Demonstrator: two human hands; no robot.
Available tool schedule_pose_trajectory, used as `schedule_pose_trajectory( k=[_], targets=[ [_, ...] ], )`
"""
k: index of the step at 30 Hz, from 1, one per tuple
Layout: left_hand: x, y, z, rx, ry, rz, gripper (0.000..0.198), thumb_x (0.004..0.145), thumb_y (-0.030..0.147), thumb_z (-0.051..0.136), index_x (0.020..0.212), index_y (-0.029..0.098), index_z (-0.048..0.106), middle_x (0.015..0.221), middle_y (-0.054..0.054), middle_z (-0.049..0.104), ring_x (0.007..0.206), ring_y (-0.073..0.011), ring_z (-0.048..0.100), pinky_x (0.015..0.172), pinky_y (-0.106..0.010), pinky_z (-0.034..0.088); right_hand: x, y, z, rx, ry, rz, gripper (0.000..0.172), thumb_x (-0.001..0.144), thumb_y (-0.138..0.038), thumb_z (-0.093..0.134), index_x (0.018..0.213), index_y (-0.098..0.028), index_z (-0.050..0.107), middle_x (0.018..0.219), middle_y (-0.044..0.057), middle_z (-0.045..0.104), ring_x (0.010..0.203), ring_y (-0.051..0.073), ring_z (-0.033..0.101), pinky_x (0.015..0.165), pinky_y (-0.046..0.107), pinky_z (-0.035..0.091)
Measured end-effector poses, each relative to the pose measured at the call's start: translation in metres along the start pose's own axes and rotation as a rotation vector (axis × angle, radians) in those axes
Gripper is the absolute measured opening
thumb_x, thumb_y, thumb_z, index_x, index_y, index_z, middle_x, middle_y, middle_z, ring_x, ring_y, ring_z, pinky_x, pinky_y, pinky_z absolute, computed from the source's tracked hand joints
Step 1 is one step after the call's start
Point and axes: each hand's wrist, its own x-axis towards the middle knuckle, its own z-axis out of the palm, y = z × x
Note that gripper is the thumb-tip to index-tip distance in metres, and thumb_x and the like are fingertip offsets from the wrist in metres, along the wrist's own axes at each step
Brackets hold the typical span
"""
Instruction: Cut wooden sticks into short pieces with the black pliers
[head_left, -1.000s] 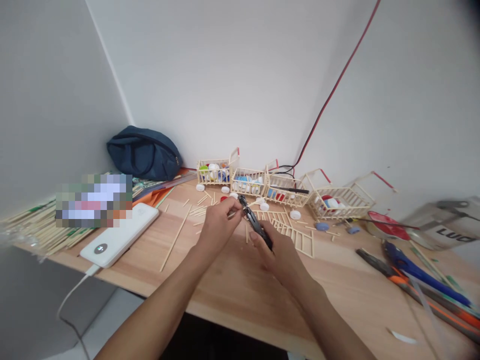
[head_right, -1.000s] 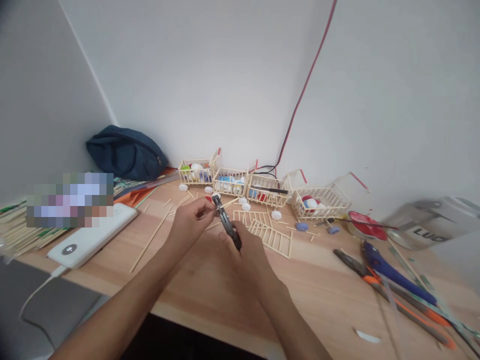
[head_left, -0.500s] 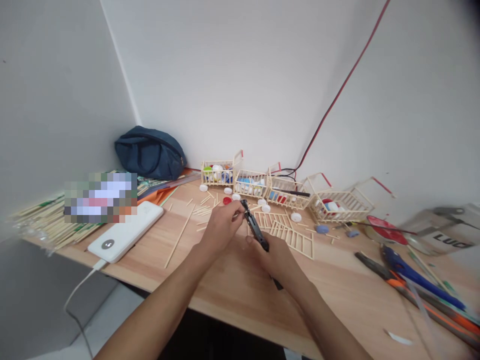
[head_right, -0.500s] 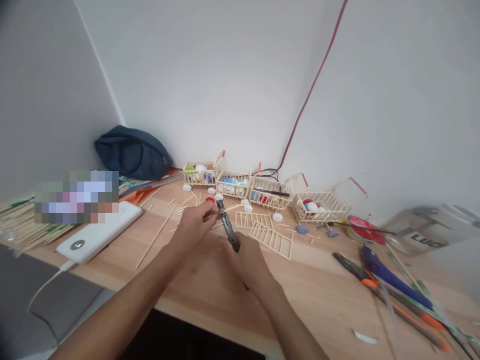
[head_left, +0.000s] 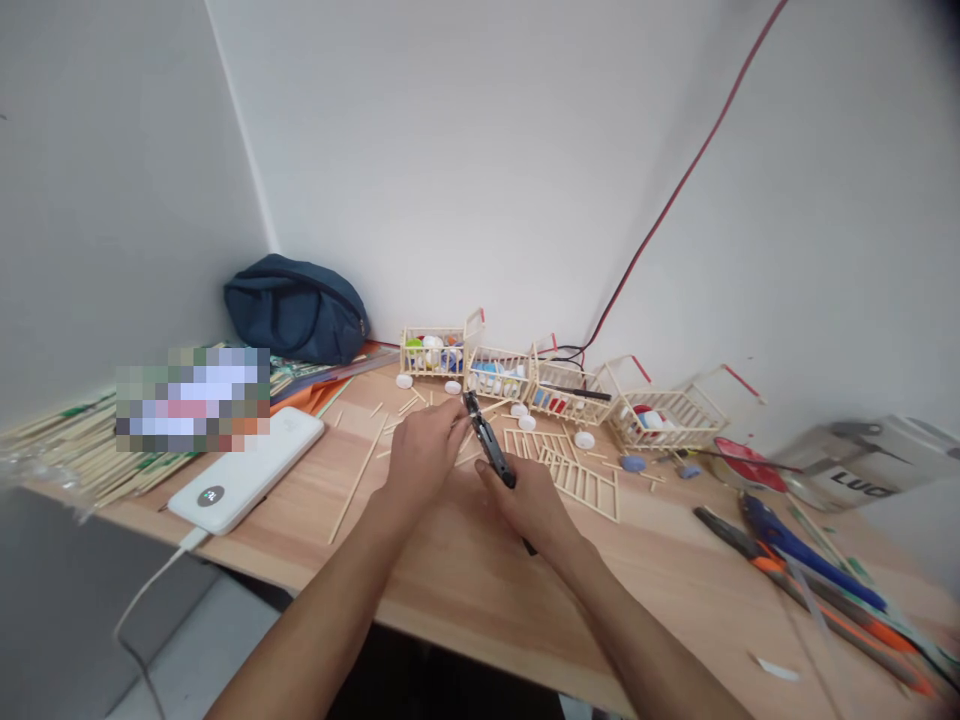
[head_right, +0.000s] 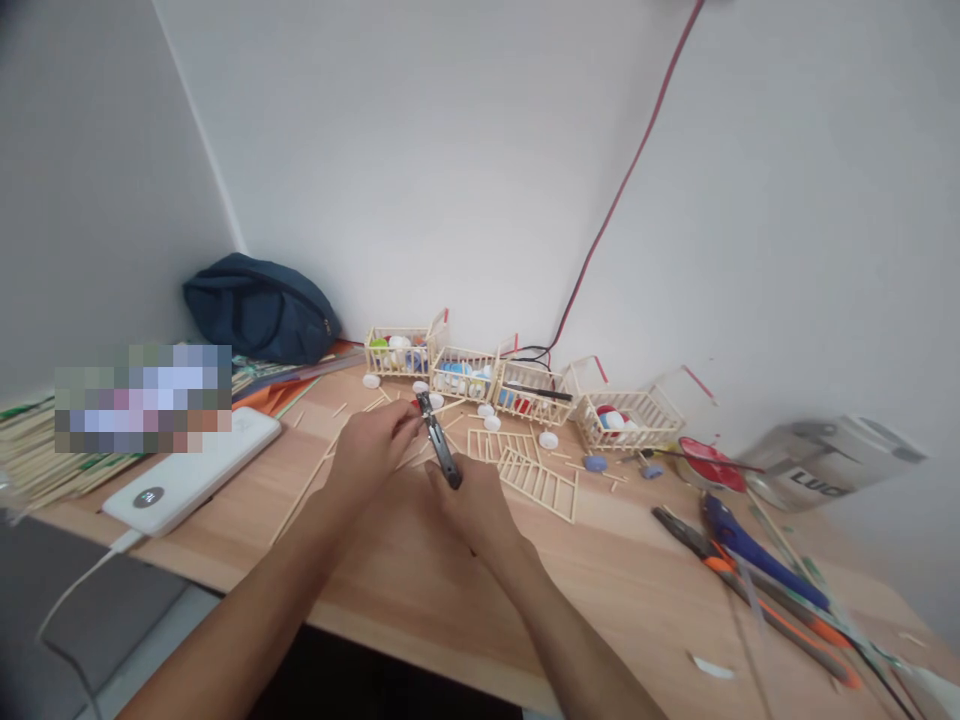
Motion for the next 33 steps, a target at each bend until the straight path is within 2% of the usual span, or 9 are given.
schedule_pose_trajectory(
  k=[4,8,16,20,25,27,31,33],
  targets=[
    [-0.001,-0.001,-0.003,0.152,-0.057,-0.006,0.026,0.090,0.034,0.041,0.082,0.020,0.062,0.077,-0.004,0.067,0.069,-0.0166,0.058,0.059,-0.025,0.029,-0.002,0.002,0.006,0.022,0.034,0.035,0.040,0.083,-0.050,0.044,0.056,-0.020,0.042,0.046,-0.002,0.047,0.048,0.013,0.045,0.047,0.023,0.028],
    [-0.001,0.000,-0.006,0.115,-0.111,-0.010,0.030,0.092,0.034,0.037,0.081,0.021,0.061,0.078,-0.002,0.067,0.069,-0.0149,0.058,0.061,-0.024,0.031,-0.004,0.002,0.004,0.049,0.023,0.055,0.044,0.082,-0.055,0.044,0.055,-0.020,0.044,0.045,-0.001,0.049,0.046,0.013,0.046,0.046,0.022,0.029],
    [-0.004,0.004,-0.008,0.057,-0.106,-0.030,0.033,0.092,0.032,0.035,0.077,0.019,0.061,0.075,-0.003,0.066,0.067,-0.0141,0.056,0.063,-0.024,0.032,-0.011,0.003,-0.002,0.057,-0.015,0.131,0.050,0.080,-0.061,0.043,0.051,-0.020,0.045,0.043,0.000,0.052,0.044,0.013,0.048,0.045,0.022,0.029],
    [-0.003,0.004,-0.007,0.028,-0.111,-0.036,0.029,0.090,0.031,0.038,0.079,0.020,0.062,0.076,-0.002,0.066,0.067,-0.0139,0.056,0.063,-0.023,0.032,-0.012,0.000,-0.002,0.034,0.002,0.132,0.046,0.080,-0.057,0.045,0.053,-0.020,0.045,0.045,0.000,0.051,0.048,0.014,0.049,0.048,0.023,0.030],
    [0.000,0.003,-0.006,0.043,-0.172,-0.069,0.020,0.085,0.030,0.046,0.086,0.022,0.064,0.074,-0.002,0.066,0.067,-0.0164,0.057,0.058,-0.025,0.032,-0.011,-0.001,0.002,0.014,0.021,0.122,0.031,0.078,-0.045,0.049,0.059,-0.020,0.048,0.053,-0.001,0.054,0.052,0.014,0.050,0.049,0.022,0.031],
    [-0.001,0.006,-0.006,0.071,-0.079,-0.019,0.018,0.083,0.028,0.048,0.090,0.021,0.064,0.078,-0.004,0.067,0.075,-0.0192,0.058,0.065,-0.028,0.036,-0.010,0.001,0.003,0.036,0.017,0.146,0.030,0.077,-0.042,0.049,0.057,-0.020,0.046,0.050,-0.001,0.053,0.050,0.014,0.050,0.048,0.022,0.031],
    [-0.010,0.019,-0.009,-0.041,0.293,0.215,0.016,0.081,0.020,0.050,0.092,0.017,0.061,0.091,-0.008,0.066,0.094,-0.0210,0.054,0.085,-0.035,0.038,-0.004,0.004,-0.002,0.313,-0.083,0.202,0.042,0.081,-0.051,0.043,0.053,-0.020,0.045,0.042,-0.002,0.048,0.040,0.013,0.048,0.044,0.023,0.035],
    [-0.017,0.027,-0.009,-0.170,0.334,0.298,0.011,0.082,0.021,0.049,0.084,0.017,0.060,0.083,-0.006,0.065,0.086,-0.0177,0.056,0.082,-0.032,0.039,0.002,0.004,-0.010,0.518,-0.122,0.205,0.045,0.082,-0.056,0.041,0.056,-0.020,0.048,0.043,-0.002,0.049,0.039,0.013,0.049,0.042,0.023,0.038]
  ],
)
